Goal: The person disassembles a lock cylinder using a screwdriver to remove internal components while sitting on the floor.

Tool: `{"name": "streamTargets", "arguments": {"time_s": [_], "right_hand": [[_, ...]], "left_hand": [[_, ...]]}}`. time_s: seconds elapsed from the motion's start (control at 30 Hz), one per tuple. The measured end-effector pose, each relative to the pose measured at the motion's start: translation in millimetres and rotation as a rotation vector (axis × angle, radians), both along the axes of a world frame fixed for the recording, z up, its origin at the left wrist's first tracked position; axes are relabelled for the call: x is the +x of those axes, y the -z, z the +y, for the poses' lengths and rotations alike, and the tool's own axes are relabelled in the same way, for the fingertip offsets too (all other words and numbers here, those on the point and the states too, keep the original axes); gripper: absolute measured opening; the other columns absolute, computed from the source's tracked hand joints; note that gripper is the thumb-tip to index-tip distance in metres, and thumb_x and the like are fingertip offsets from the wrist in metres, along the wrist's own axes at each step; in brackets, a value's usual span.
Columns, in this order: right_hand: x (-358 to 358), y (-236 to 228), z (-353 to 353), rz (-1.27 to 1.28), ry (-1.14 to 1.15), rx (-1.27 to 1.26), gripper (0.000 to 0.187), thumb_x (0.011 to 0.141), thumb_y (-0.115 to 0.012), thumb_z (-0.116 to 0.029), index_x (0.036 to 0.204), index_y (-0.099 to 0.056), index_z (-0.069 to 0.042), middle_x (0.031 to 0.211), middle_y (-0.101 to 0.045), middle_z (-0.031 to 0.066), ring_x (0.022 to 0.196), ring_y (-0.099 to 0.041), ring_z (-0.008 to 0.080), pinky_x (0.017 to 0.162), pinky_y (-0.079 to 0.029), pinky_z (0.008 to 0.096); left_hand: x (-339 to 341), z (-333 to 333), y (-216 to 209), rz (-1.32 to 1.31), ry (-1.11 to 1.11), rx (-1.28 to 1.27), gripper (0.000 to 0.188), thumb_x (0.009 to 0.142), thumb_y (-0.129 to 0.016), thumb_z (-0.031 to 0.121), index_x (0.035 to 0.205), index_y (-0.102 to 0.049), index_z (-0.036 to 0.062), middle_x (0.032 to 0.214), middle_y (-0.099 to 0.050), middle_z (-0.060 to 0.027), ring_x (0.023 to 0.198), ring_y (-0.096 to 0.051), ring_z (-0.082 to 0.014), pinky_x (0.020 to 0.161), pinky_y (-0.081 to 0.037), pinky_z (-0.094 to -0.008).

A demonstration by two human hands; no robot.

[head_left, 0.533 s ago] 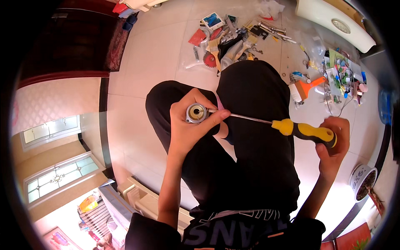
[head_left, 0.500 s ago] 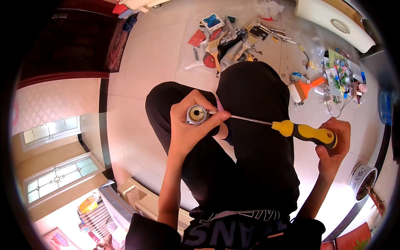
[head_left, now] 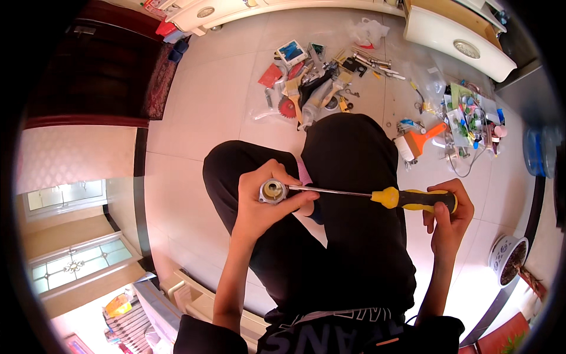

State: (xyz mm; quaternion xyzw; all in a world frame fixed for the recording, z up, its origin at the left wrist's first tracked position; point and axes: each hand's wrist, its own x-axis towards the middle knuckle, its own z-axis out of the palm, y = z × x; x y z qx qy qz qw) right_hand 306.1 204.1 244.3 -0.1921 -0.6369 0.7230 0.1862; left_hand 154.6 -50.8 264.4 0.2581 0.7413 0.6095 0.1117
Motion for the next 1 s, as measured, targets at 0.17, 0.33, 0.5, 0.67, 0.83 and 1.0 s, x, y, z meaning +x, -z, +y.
{"name": "streamTargets", "arguments": {"time_s": [0.17, 0.33, 0.5, 0.67, 0.83, 1.0], "right_hand": [[-5.3, 0.0, -3.4, -0.112, 0.018, -0.104, 0.014, 0.086, -0.059, -0.013, 0.082, -0.055, 0.0, 0.055, -0.045, -0.0021, 0.04, -0.035, 0.0014, 0.037, -0.026, 0.0171], [-13.6, -1.7, 3.3, -0.276, 0.014, -0.064, 0.023, 0.088, -0.061, -0.02, 0.075, -0.054, -0.001, 0.053, -0.042, -0.0028, 0.039, -0.03, 0.0011, 0.038, -0.024, 0.0175], [-15.5, -8.8, 8.0, -0.406, 0.085, 0.052, 0.025, 0.093, -0.055, -0.025, 0.088, -0.058, 0.0, 0.065, -0.054, 0.0009, 0.038, -0.031, 0.0019, 0.036, -0.023, 0.0184], [-23.2, -46.6, 31.7, -0.207, -0.388, 0.06, 0.025, 0.089, -0.059, -0.011, 0.111, -0.061, -0.001, 0.073, -0.055, 0.0026, 0.067, -0.051, 0.0081, 0.062, -0.041, 0.0215], [-32.6, -35.5, 31.0, 0.229, -0.407, 0.501, 0.035, 0.069, -0.077, -0.001, 0.102, -0.067, -0.008, 0.084, -0.057, 0.0032, 0.08, -0.055, 0.0149, 0.068, -0.042, 0.0277], [-43.0, -29.0, 26.0, 0.382, -0.366, 0.801, 0.037, 0.07, -0.077, -0.008, 0.106, -0.067, -0.01, 0.079, -0.053, 0.0043, 0.068, -0.053, 0.0192, 0.056, -0.043, 0.0267]], "left_hand": [[-1.0, -1.8, -2.6, 0.066, 0.004, -0.029, 0.029, 0.059, -0.084, -0.003, 0.073, -0.059, 0.0034, 0.063, -0.055, -0.0012, 0.056, -0.047, -0.0083, 0.052, -0.034, -0.0225], [-5.5, 6.0, -4.0, 0.058, 0.041, 0.063, 0.022, 0.066, -0.079, -0.005, 0.077, -0.061, 0.0027, 0.064, -0.062, -0.0038, 0.056, -0.055, -0.0056, 0.05, -0.038, -0.0193], [-6.7, 3.1, -2.6, -0.025, 0.006, 0.095, 0.017, 0.067, -0.077, -0.005, 0.072, -0.063, 0.0025, 0.061, -0.057, -0.0009, 0.055, -0.05, -0.0048, 0.05, -0.036, -0.0203], [-4.4, 11.1, -0.9, -0.089, 0.002, -0.001, 0.017, 0.072, -0.076, 0.002, 0.07, -0.059, 0.0032, 0.064, -0.052, 0.0003, 0.058, -0.046, -0.0063, 0.053, -0.034, -0.0221], [-5.7, 2.1, -10.4, -0.123, -0.093, -0.048, 0.024, 0.076, -0.073, 0.007, 0.068, -0.051, 0.006, 0.067, -0.043, 0.0033, 0.062, -0.04, -0.005, 0.056, -0.032, -0.0218], [-10.7, 3.8, -3.4, -0.257, -0.086, -0.011, 0.026, 0.085, -0.066, 0.013, 0.07, -0.045, 0.0071, 0.063, -0.039, 0.0047, 0.058, -0.034, -0.0036, 0.053, -0.027, -0.0196]]}}
